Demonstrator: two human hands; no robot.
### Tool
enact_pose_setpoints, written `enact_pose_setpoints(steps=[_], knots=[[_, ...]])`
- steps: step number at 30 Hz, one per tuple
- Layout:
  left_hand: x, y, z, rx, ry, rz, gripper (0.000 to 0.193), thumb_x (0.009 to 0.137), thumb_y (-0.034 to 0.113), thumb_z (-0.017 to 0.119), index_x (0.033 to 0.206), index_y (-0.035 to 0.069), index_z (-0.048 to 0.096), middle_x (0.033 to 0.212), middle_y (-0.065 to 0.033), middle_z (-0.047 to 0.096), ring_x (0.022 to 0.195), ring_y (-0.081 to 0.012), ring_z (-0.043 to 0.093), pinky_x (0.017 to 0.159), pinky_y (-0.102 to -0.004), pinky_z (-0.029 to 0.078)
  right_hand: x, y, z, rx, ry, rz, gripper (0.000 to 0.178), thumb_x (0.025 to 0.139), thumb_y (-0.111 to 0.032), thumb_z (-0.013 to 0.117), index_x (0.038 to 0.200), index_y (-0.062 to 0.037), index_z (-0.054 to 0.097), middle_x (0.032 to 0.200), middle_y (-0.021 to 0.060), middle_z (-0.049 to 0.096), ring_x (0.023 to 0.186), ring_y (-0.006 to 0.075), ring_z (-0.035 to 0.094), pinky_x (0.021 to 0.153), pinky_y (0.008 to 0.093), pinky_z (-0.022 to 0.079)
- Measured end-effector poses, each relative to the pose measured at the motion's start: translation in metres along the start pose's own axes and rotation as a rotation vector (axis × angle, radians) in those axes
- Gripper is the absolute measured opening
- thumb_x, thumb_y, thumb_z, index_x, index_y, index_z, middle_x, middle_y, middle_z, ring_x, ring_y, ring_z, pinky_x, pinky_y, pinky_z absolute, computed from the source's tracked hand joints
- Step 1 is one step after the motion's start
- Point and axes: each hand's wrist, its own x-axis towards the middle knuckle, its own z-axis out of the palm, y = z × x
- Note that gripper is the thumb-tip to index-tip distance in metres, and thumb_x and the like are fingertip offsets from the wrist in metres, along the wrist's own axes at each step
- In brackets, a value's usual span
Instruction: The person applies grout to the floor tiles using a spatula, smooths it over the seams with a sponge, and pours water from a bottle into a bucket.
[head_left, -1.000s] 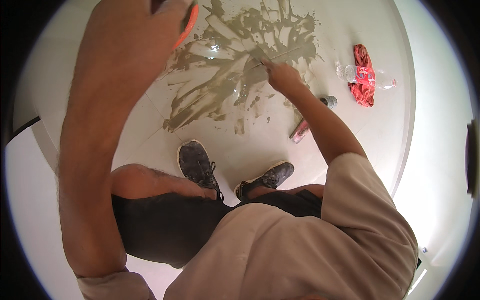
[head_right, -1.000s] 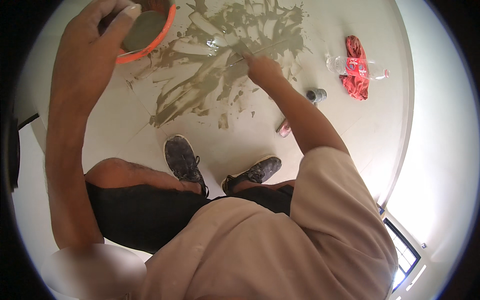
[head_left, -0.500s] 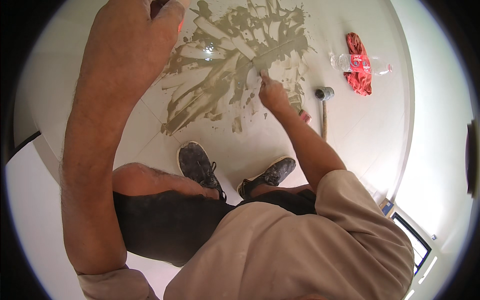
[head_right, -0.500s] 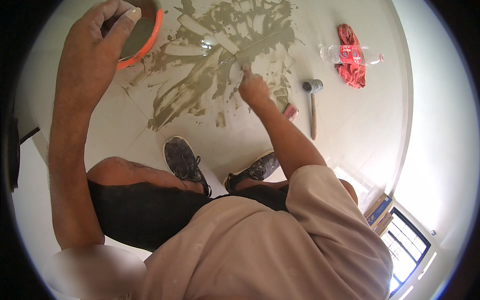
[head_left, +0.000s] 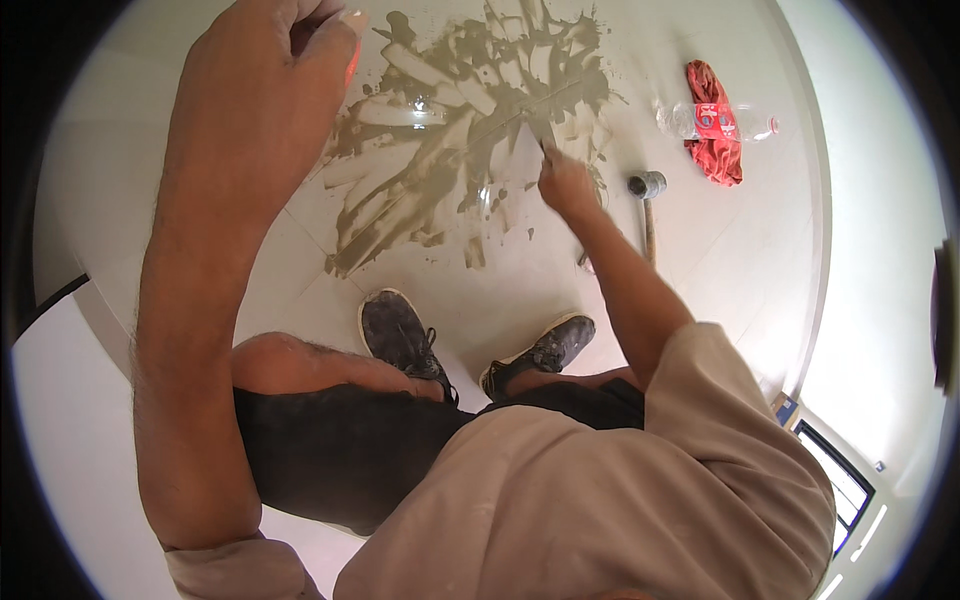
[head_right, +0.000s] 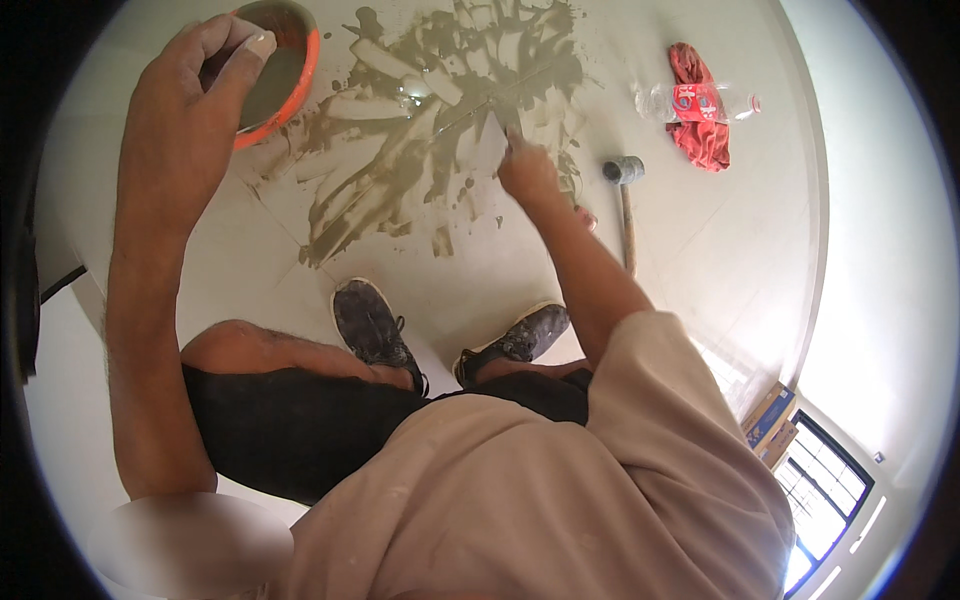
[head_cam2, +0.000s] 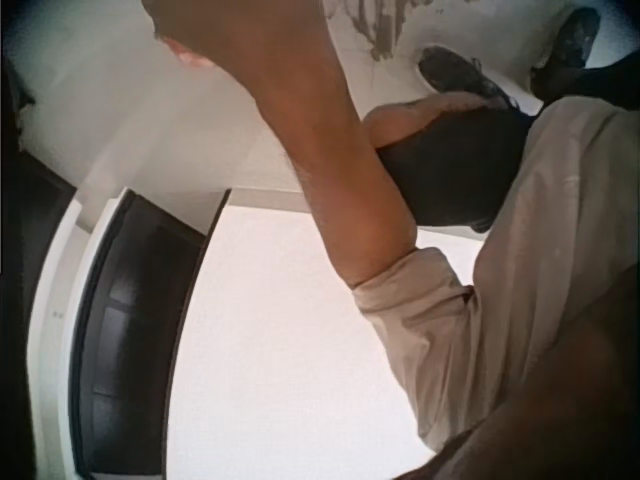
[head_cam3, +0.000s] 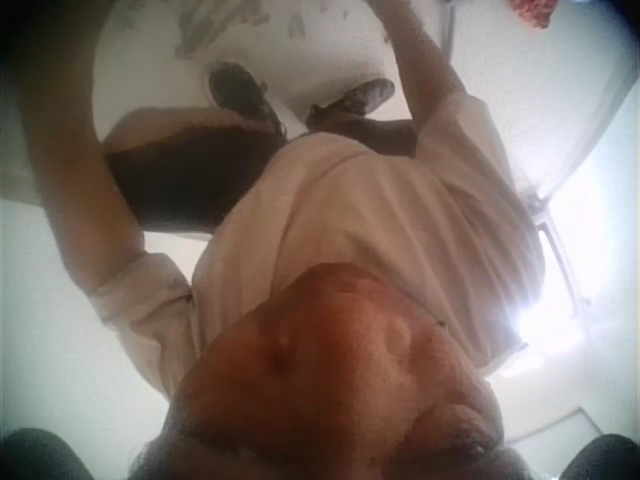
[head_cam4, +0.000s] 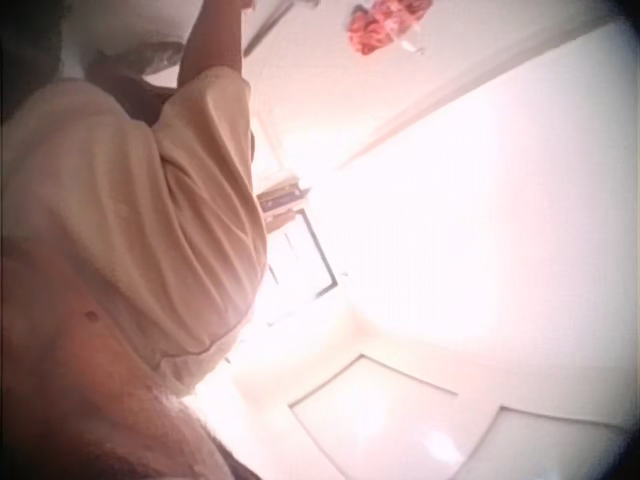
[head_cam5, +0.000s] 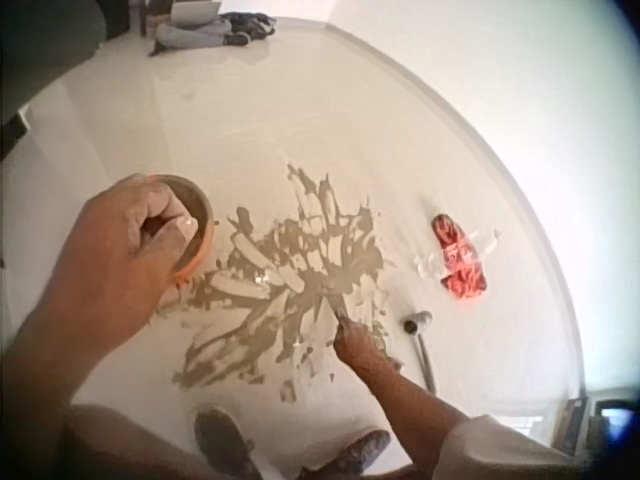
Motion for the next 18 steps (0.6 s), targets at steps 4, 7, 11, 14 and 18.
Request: enact_pose_setpoints(steps=[4,7,11,14,18], knots=[[0.005,-0.009,0.002,-0.113,-0.055,-0.036,0.032,0.098,0.029,0.063,0.112,0.000,0.068,0.090,-0.0041,0.065,0.083,-0.0131,0.057,0.082,-0.0295,0.047,-0.076,-0.007,0.012,-0.064,-0.096,0.174,0.047,0.098,-0.019,0.049,0.145,-0.0158,0.049,0.096,0.0299,0.069,0.092,0.0508,0.066,0.084,0.0593,0.052],[0.006,-0.002,0.001,-0.100,-0.033,-0.029,0.031,0.098,0.028,0.063,0.111,0.000,0.068,0.089,-0.0042,0.064,0.080,-0.0133,0.056,0.080,-0.0300,0.046,-0.039,0.002,0.008,-0.042,-0.063,0.171,0.046,0.098,-0.018,0.050,0.144,-0.0173,0.051,0.098,0.0287,0.069,0.094,0.0488,0.067,0.085,0.0578,0.052],[0.005,-0.003,0.005,-0.039,-0.059,0.007,0.031,0.098,0.029,0.063,0.106,0.000,0.068,0.087,-0.0036,0.063,0.079,-0.0130,0.054,0.079,-0.0287,0.045,0.037,0.025,-0.016,-0.082,-0.036,0.180,0.042,0.097,-0.018,0.051,0.138,-0.0200,0.057,0.099,0.0291,0.069,0.096,0.0477,0.067,0.084,0.0558,0.053],[0.004,-0.002,0.005,-0.070,-0.052,-0.030,0.031,0.096,0.028,0.062,0.104,-0.001,0.068,0.091,-0.0068,0.064,0.081,-0.0170,0.058,0.080,-0.0318,0.047,0.026,0.031,-0.029,-0.051,0.037,0.051,0.040,0.097,-0.020,0.050,0.136,-0.0219,0.059,0.100,0.0293,0.069,0.099,0.0466,0.067,0.085,0.0555,0.053],[0.005,-0.007,-0.002,-0.051,-0.018,-0.053,0.030,0.098,0.030,0.063,0.102,0.001,0.067,0.085,-0.0012,0.061,0.078,-0.0115,0.053,0.077,-0.0285,0.045,-0.039,0.025,-0.012,-0.103,0.017,0.087,0.041,0.097,-0.021,0.048,0.137,-0.0227,0.059,0.111,0.0253,0.069,0.103,0.0436,0.067,0.090,0.0537,0.052]])
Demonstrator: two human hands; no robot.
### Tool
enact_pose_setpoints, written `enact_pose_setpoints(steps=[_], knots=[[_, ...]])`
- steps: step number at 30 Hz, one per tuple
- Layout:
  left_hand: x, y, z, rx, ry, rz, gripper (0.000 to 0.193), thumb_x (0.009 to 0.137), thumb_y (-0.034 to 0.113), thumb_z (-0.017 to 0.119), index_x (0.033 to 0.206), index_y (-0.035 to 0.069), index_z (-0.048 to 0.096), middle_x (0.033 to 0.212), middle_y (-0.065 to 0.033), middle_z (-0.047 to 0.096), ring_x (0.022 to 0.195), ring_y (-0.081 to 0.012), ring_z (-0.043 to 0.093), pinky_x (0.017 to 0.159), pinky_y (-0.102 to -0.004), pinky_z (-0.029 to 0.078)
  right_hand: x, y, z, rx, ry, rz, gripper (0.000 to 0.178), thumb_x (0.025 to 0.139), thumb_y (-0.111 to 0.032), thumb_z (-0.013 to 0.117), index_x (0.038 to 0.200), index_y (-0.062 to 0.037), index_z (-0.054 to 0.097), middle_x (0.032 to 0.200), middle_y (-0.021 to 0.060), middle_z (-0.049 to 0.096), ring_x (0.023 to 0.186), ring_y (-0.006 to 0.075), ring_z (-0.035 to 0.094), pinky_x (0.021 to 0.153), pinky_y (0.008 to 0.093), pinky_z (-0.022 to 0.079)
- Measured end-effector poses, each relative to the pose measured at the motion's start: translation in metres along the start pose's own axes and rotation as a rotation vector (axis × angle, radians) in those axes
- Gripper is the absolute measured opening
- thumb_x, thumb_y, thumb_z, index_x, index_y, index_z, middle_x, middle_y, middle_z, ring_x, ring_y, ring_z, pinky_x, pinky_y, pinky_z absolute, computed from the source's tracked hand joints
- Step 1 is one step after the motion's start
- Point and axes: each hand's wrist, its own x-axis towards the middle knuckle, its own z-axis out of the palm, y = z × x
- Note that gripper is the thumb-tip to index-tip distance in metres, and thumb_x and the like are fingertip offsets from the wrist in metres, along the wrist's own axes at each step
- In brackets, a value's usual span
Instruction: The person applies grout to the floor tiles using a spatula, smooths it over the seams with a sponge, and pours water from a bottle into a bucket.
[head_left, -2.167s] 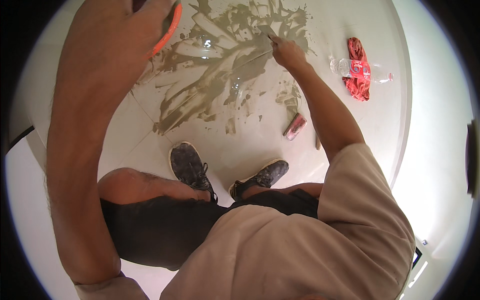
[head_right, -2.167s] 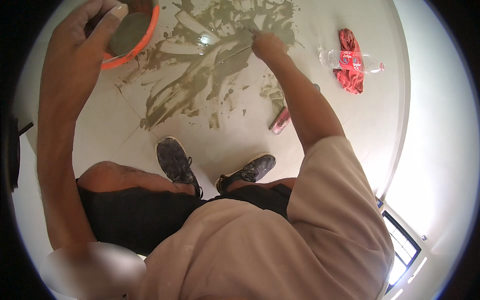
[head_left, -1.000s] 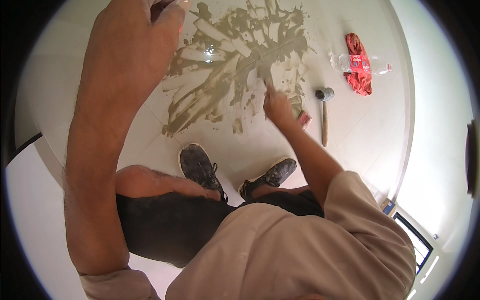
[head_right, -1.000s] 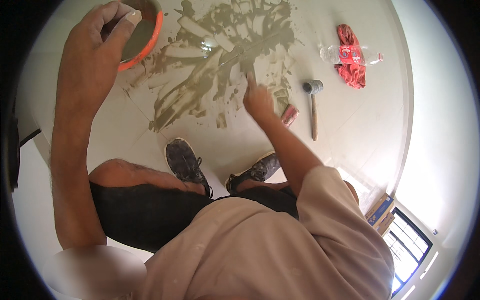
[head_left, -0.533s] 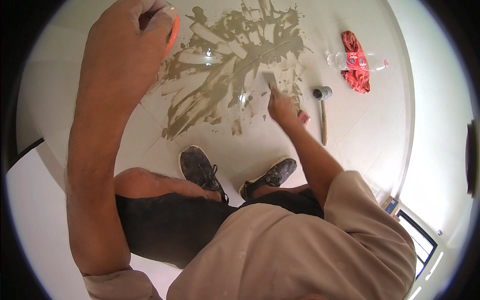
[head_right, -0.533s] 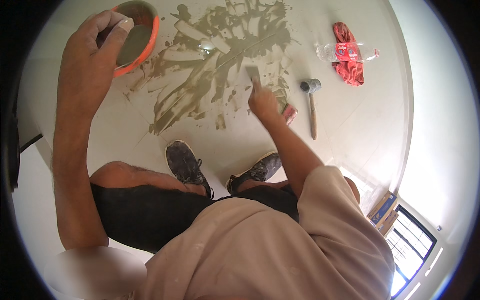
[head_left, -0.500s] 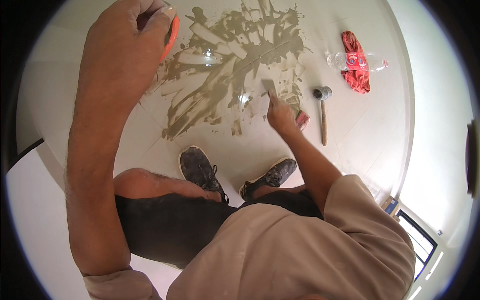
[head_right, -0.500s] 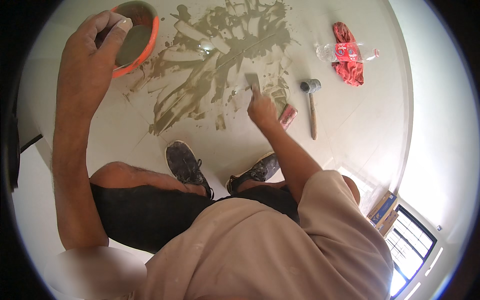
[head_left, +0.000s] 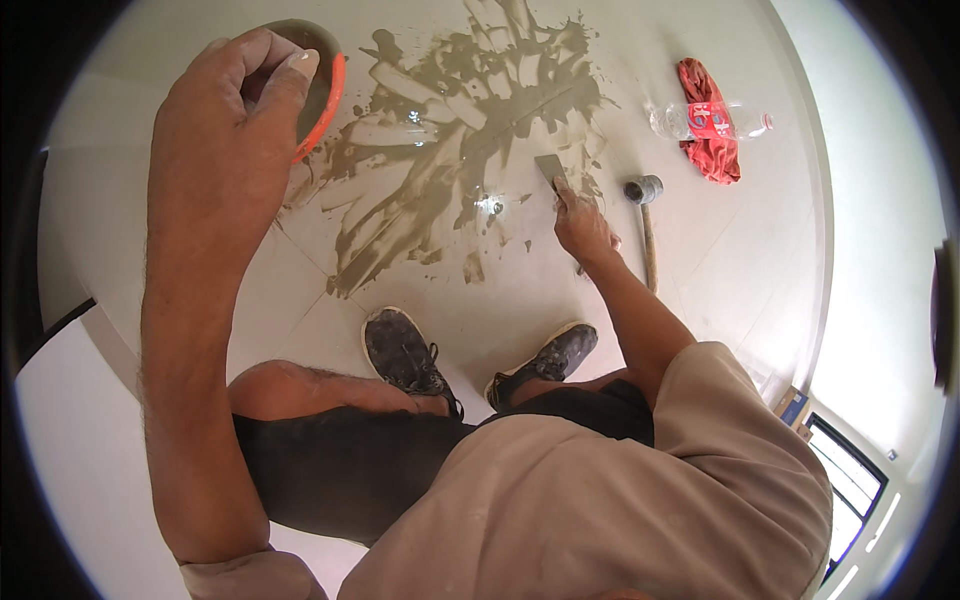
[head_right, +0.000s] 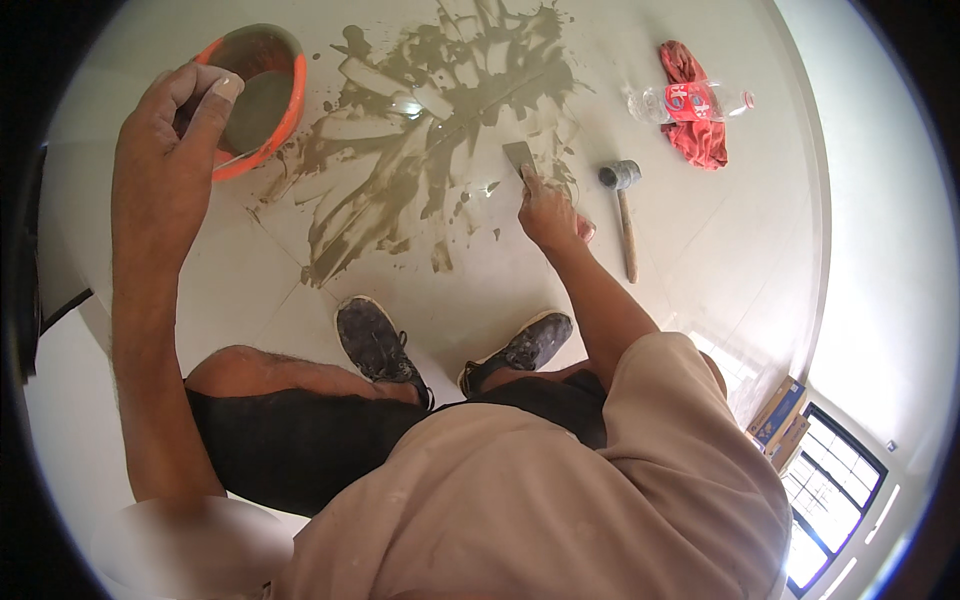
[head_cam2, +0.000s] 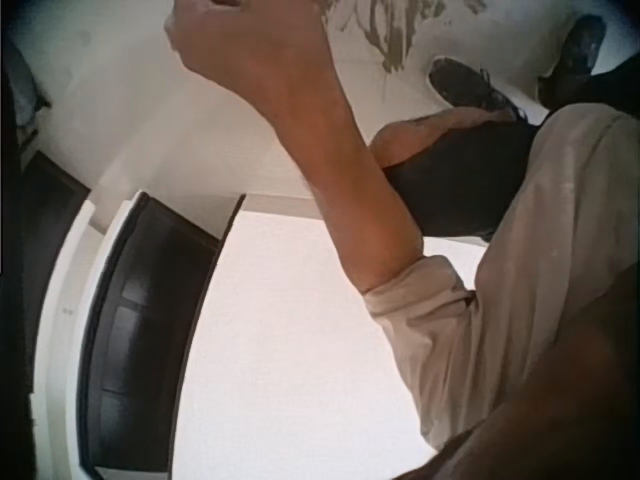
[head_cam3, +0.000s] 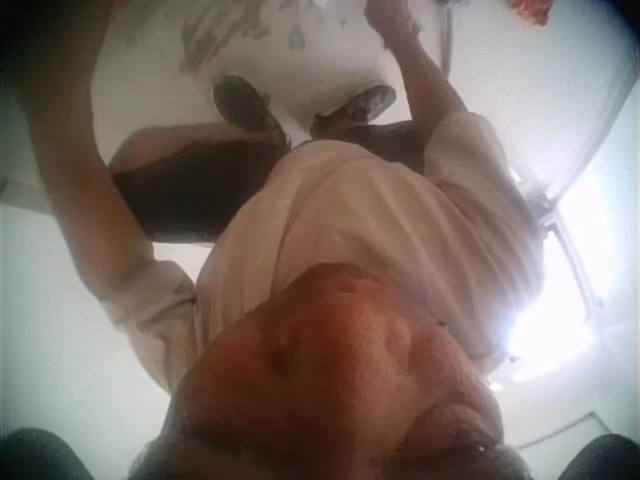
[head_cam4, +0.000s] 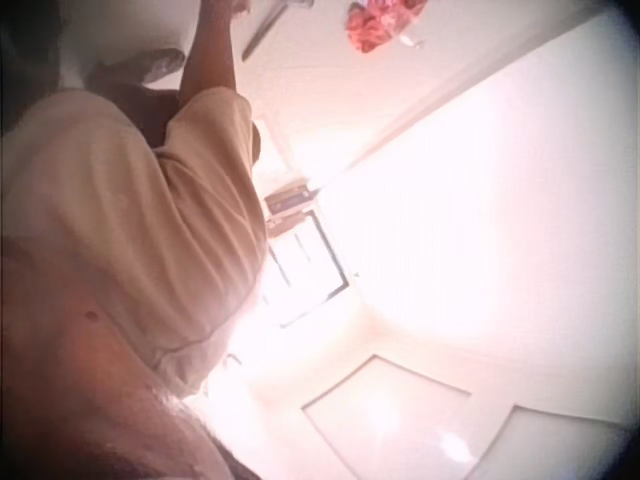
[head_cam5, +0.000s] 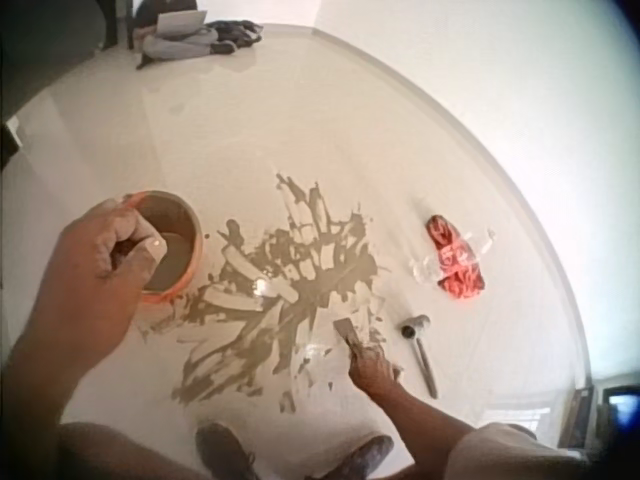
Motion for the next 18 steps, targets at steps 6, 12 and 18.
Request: enact_pose_setpoints(steps=[6,12,18], knots=[[0.006,0.004,0.014,-0.035,-0.072,0.048,0.027,0.099,0.028,0.062,0.101,0.002,0.067,0.087,-0.0012,0.062,0.080,-0.0114,0.054,0.079,-0.0280,0.046,0.102,0.036,-0.021,0.038,-0.129,0.051,0.051,0.095,-0.014,0.046,0.143,-0.0282,0.055,0.123,0.0169,0.068,0.113,0.0395,0.064,0.098,0.0494,0.051],[0.003,-0.003,0.007,-0.066,0.000,-0.016,0.026,0.097,0.023,0.060,0.097,-0.002,0.066,0.088,-0.0068,0.061,0.077,-0.0167,0.055,0.076,-0.0325,0.047,0.066,0.091,-0.040,0.010,-0.129,-0.001,0.042,0.101,-0.023,0.047,0.142,-0.0286,0.056,0.127,0.0178,0.066,0.119,0.0377,0.061,0.100,0.0484,0.048],[0.004,0.002,0.016,-0.086,-0.059,0.001,0.025,0.097,0.023,0.060,0.098,-0.001,0.067,0.088,-0.0061,0.061,0.078,-0.0160,0.055,0.077,-0.0321,0.046,0.137,0.092,-0.032,-0.070,-0.164,0.037,0.043,0.101,-0.027,0.048,0.142,-0.0371,0.056,0.128,0.0149,0.066,0.116,0.0360,0.064,0.095,0.0483,0.052]])
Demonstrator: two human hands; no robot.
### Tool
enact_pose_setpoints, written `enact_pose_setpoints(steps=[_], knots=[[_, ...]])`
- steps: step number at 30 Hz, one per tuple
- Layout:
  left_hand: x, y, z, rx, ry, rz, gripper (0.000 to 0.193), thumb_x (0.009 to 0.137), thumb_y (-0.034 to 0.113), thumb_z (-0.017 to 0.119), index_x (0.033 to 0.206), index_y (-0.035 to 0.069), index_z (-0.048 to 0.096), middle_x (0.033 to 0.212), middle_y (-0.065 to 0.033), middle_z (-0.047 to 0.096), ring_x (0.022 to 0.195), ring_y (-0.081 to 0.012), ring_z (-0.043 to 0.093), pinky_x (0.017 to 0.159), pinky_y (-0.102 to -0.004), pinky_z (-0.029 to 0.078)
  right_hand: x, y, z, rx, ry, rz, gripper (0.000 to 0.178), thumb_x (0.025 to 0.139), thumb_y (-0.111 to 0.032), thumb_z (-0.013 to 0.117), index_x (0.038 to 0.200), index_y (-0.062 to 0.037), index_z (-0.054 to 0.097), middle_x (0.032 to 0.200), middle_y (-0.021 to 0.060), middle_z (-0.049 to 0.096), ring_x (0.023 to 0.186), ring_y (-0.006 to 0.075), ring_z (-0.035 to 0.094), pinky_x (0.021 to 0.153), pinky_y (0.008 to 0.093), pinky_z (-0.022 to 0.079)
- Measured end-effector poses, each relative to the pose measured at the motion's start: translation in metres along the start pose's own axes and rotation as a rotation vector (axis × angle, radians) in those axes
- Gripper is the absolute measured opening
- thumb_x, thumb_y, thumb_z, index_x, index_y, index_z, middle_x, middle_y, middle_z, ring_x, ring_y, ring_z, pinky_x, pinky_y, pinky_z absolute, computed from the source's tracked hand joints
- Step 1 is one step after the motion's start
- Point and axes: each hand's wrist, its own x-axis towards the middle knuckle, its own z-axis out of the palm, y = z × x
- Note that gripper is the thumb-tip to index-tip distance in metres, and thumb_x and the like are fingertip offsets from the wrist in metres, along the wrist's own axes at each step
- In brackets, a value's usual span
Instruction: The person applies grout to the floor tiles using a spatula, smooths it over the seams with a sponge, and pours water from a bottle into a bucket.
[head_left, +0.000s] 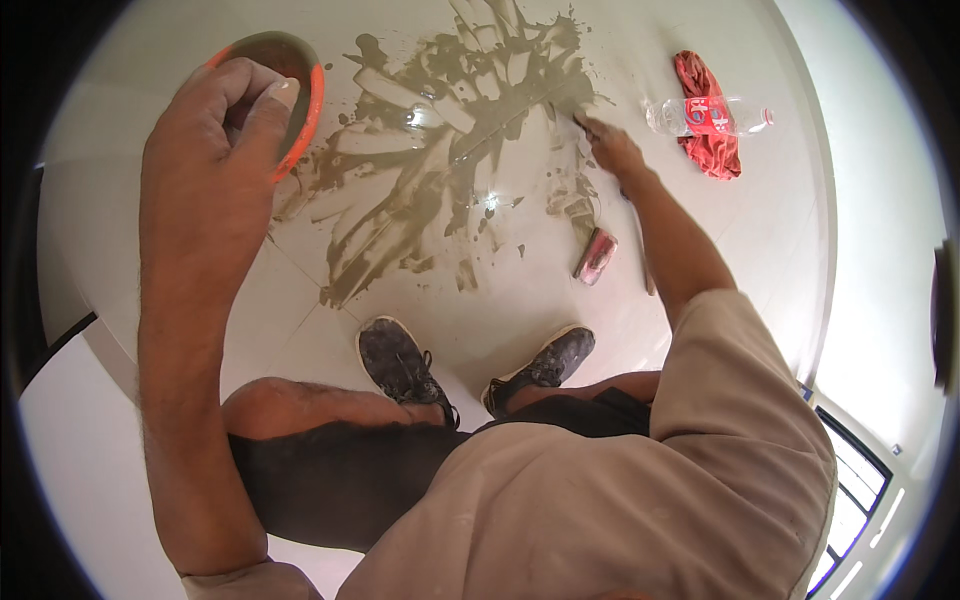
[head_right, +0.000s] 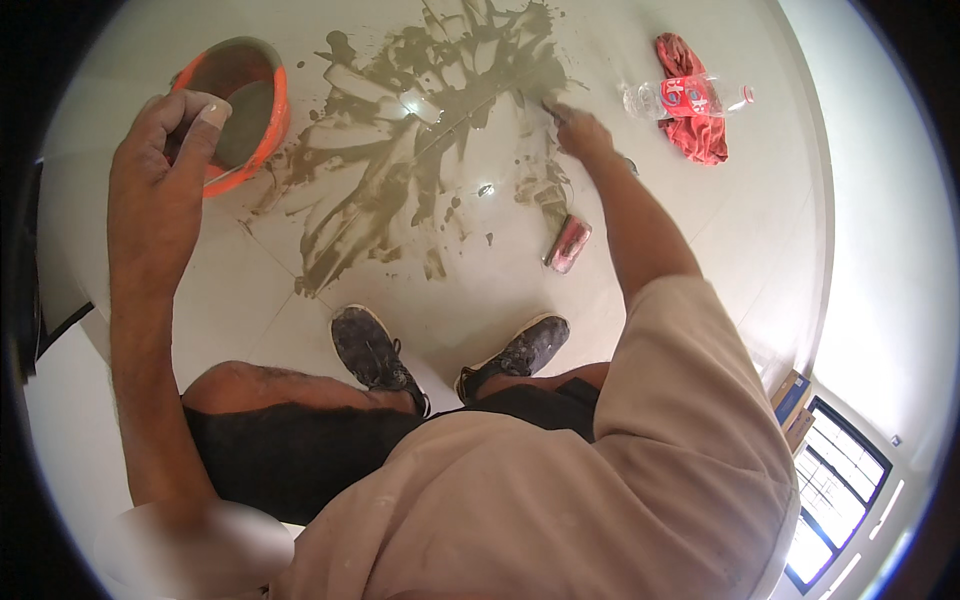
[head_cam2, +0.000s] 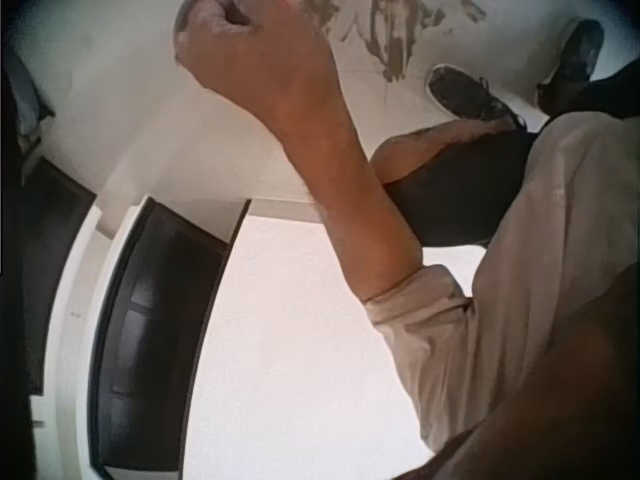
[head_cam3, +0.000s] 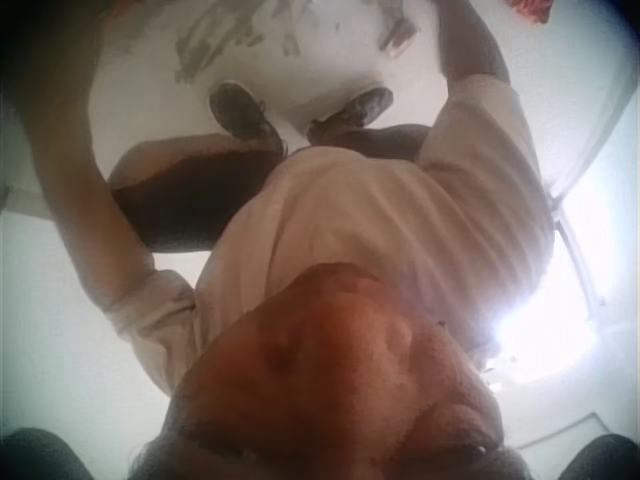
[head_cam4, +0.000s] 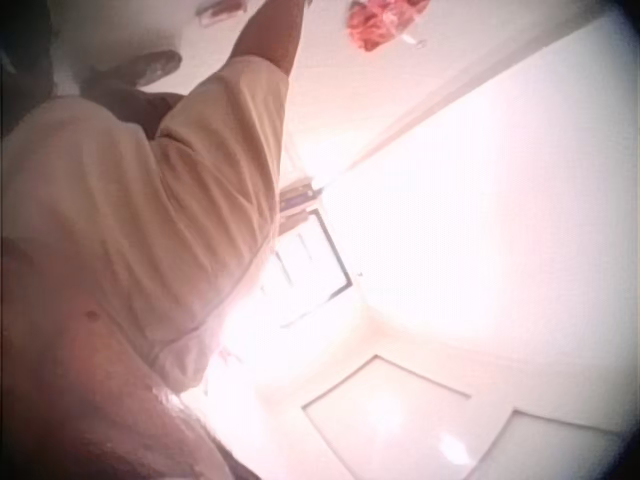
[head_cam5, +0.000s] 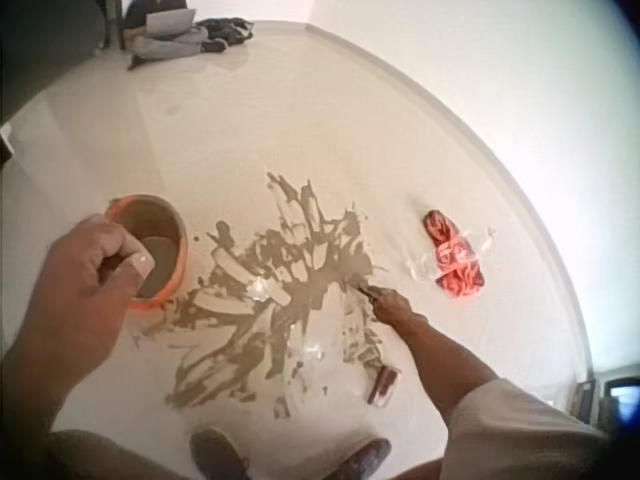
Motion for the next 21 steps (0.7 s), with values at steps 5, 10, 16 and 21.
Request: enact_pose_setpoints(steps=[5,10,16,21], knots=[[0.000,0.000,-0.006,0.092,0.018,-0.006,0.025,0.097,0.023,0.061,0.098,-0.001,0.067,0.089,-0.0057,0.061,0.077,-0.0161,0.054,0.077,-0.0325,0.046,0.025,0.048,-0.008,0.181,0.308,-0.255,0.043,0.101,-0.025,0.049,0.143,-0.0261,0.054,0.128,0.0138,0.067,0.115,0.0346,0.065,0.095,0.0441,0.053],[0.011,0.004,0.013,0.040,0.029,0.004,0.025,0.097,0.023,0.061,0.099,-0.001,0.067,0.089,-0.0058,0.061,0.079,-0.0160,0.055,0.078,-0.0329,0.046,0.042,0.067,0.022,0.128,0.305,-0.068,0.041,0.099,-0.022,0.051,0.137,-0.0104,0.057,0.125,0.0263,0.064,0.110,0.0447,0.064,0.096,0.0489,0.051],[0.009,0.002,0.010,0.133,-0.059,-0.043,0.024,0.100,0.024,0.061,0.103,0.000,0.066,0.090,-0.0035,0.063,0.085,-0.0122,0.057,0.082,-0.0287,0.047,0.005,-0.026,0.036,0.417,0.404,0.119,0.042,0.100,-0.026,0.049,0.140,-0.0160,0.058,0.125,0.0262,0.064,0.118,0.0452,0.060,0.102,0.0503,0.047],[0.010,0.001,0.012,0.139,-0.094,-0.074,0.024,0.100,0.023,0.061,0.103,0.000,0.066,0.090,-0.0035,0.062,0.084,-0.0124,0.056,0.082,-0.0288,0.046,-0.025,0.001,0.031,0.253,0.178,0.115,0.044,0.099,-0.026,0.050,0.143,-0.0210,0.055,0.124,0.0257,0.065,0.117,0.0438,0.061,0.102,0.0503,0.047]])
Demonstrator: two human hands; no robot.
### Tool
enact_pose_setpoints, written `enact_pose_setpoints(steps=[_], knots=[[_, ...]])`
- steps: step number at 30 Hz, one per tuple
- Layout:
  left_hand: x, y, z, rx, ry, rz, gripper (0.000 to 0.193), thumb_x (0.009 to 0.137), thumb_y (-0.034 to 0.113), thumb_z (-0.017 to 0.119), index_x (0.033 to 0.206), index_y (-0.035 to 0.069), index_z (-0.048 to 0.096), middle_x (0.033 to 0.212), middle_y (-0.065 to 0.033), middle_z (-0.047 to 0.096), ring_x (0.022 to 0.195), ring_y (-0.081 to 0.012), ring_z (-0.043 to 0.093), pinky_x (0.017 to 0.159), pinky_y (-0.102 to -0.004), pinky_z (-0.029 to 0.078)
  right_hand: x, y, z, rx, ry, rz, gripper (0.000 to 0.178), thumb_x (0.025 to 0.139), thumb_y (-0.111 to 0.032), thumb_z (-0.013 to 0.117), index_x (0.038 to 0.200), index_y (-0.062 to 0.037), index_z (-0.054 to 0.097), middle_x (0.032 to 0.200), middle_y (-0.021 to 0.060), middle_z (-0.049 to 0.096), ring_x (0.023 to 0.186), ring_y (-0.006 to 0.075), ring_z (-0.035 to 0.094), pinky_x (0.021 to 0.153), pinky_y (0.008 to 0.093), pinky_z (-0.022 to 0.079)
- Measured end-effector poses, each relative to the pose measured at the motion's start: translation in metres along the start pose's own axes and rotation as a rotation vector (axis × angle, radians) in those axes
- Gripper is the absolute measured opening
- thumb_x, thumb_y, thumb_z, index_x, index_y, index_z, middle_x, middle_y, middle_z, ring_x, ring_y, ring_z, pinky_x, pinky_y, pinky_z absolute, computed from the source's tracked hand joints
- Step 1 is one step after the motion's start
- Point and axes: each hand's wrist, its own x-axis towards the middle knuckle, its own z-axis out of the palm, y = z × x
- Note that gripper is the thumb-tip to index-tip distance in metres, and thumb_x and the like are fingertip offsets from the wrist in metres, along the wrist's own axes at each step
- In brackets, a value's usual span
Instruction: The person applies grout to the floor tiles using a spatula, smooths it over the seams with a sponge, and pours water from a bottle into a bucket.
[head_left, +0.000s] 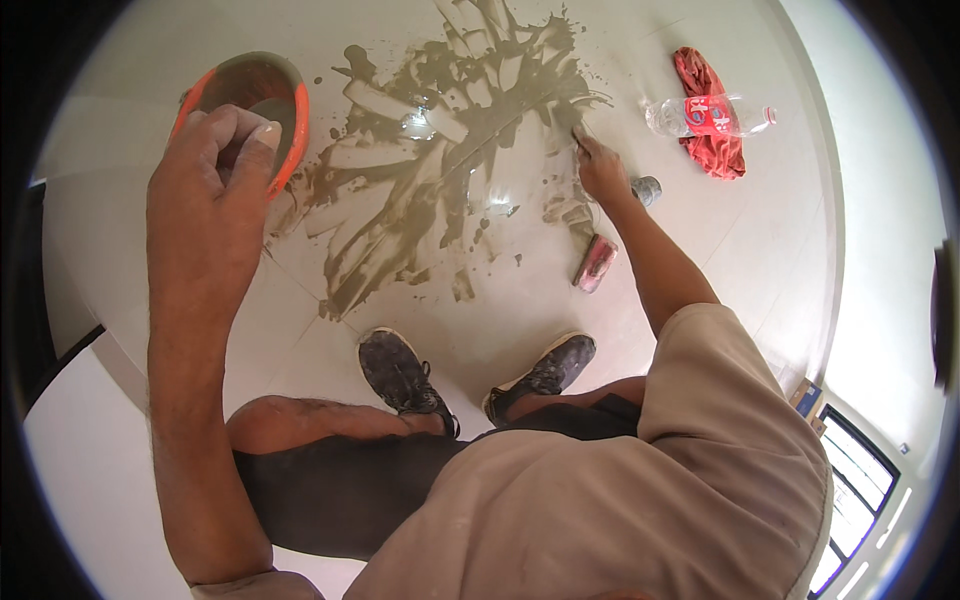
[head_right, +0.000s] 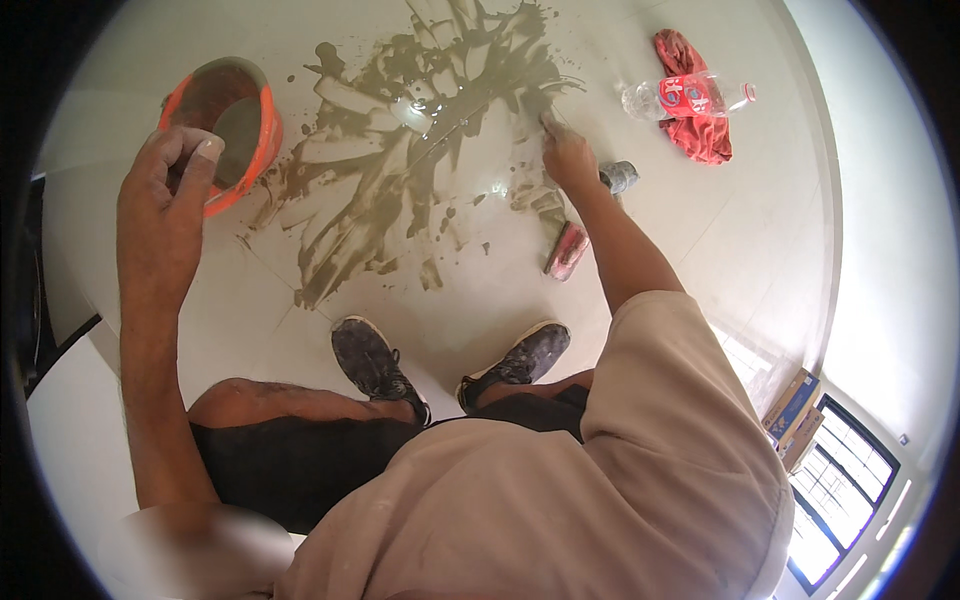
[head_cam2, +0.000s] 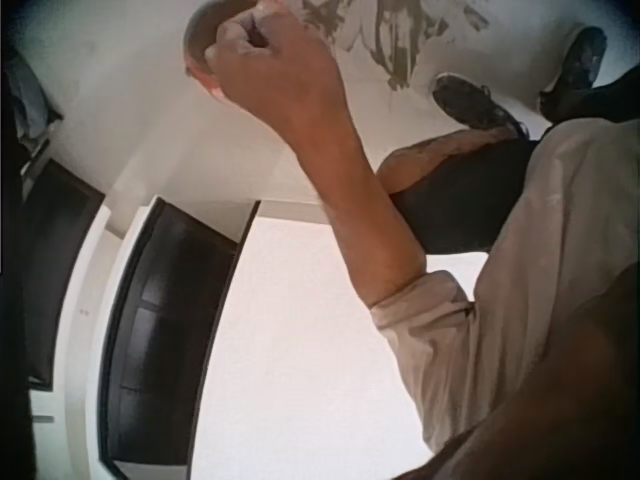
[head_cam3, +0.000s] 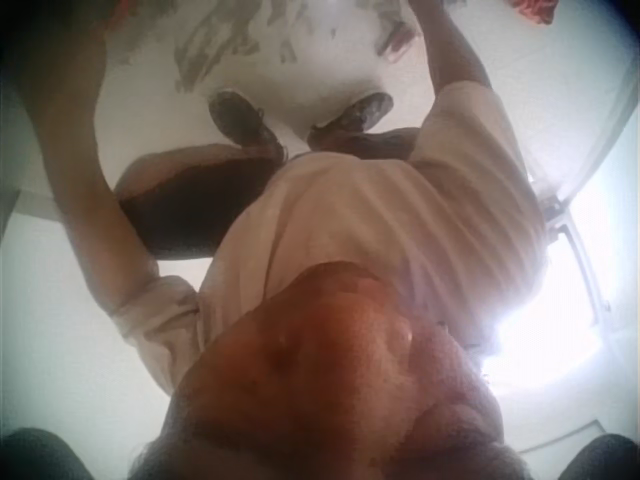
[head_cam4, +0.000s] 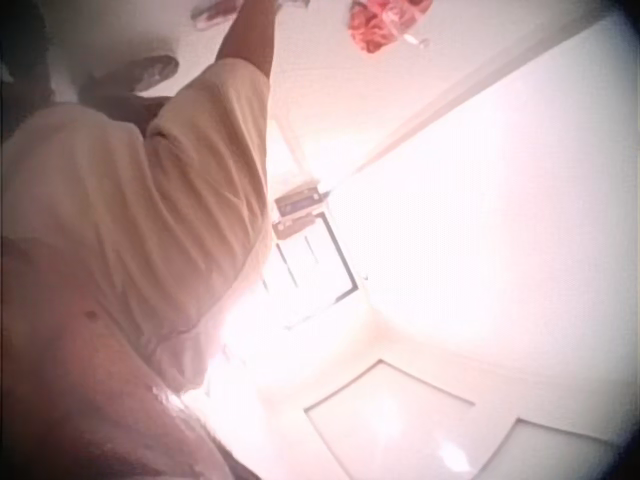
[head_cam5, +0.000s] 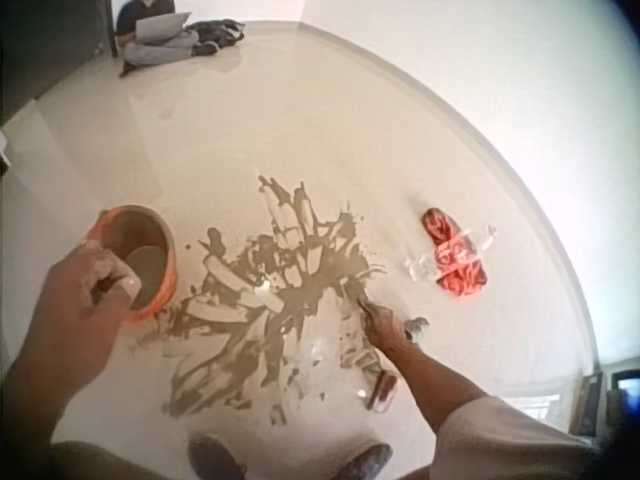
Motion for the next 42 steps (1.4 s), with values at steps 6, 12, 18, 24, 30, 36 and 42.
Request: enact_pose_setpoints(steps=[6,12,18,24,30,36,42], knots=[[-0.002,0.006,-0.004,-0.076,0.027,0.053,0.020,0.100,0.021,0.061,0.100,0.001,0.066,0.086,-0.0006,0.058,0.078,-0.0099,0.050,0.076,-0.0263,0.043,-0.059,0.004,0.011,-0.034,0.054,-0.148,0.047,0.098,-0.021,0.053,0.145,-0.0227,0.051,0.107,0.0265,0.069,0.102,0.0455,0.065,0.086,0.0560,0.052],[-0.003,0.016,0.005,-0.065,0.037,0.118,0.020,0.096,0.018,0.060,0.094,-0.002,0.064,0.085,-0.0073,0.056,0.072,-0.0185,0.052,0.072,-0.0334,0.045,0.128,-0.084,-0.022,-0.270,0.102,-0.294,0.035,0.098,-0.025,0.049,0.129,-0.0119,0.062,0.103,0.0251,0.070,0.099,0.0446,0.067,0.086,0.0538,0.054],[-0.016,-0.001,-0.026,-0.023,0.093,0.019,0.023,0.100,0.023,0.062,0.099,0.000,0.065,0.085,0.0007,0.056,0.077,-0.0100,0.047,0.074,-0.0276,0.042,0.104,-0.116,-0.014,-0.534,-0.359,-0.340,0.043,0.094,-0.016,0.045,0.134,-0.0113,0.061,0.122,0.0220,0.067,0.113,0.0390,0.065,0.095,0.0515,0.052],[-0.003,-0.009,-0.044,-0.091,0.149,-0.092,0.026,0.100,0.027,0.063,0.102,0.001,0.066,0.087,-0.0009,0.060,0.080,-0.0104,0.050,0.075,-0.0270,0.042,0.133,-0.171,-0.048,-0.372,-0.155,-0.246,0.046,0.092,-0.016,0.047,0.136,-0.0192,0.060,0.128,0.0176,0.066,0.121,0.0378,0.062,0.102,0.0521,0.049],[-0.020,-0.003,-0.053,-0.201,0.081,0.014,0.019,0.099,0.019,0.063,0.096,0.001,0.063,0.081,0.0002,0.052,0.075,-0.0095,0.044,0.070,-0.0247,0.039,0.268,-0.306,-0.035,-0.492,-0.145,-0.297,0.038,0.092,-0.023,0.055,0.125,-0.0101,0.067,0.127,0.0134,0.068,0.118,0.0330,0.065,0.097,0.0466,0.052],[-0.006,0.004,-0.047,-0.271,0.026,0.049,0.014,0.098,0.015,0.063,0.095,0.001,0.062,0.079,0.0005,0.047,0.072,-0.0086,0.041,0.068,-0.0244,0.038,0.293,-0.229,-0.034,-1.035,-0.436,-0.689,0.035,0.092,-0.019,0.053,0.117,-0.0034,0.070,0.116,0.0200,0.071,0.087,0.0397,0.073,0.078,0.0492,0.057],[0.000,0.018,-0.056,-0.163,-0.011,-0.041,0.019,0.100,0.021,0.064,0.103,0.002,0.066,0.086,-0.0006,0.058,0.080,-0.0098,0.051,0.076,-0.0244,0.042,0.073,-0.163,-0.060,-0.483,-0.473,-0.324,0.046,0.099,-0.022,0.050,0.143,-0.0296,0.056,0.131,0.0150,0.065,0.114,0.0374,0.064,0.097,0.0481,0.051]])
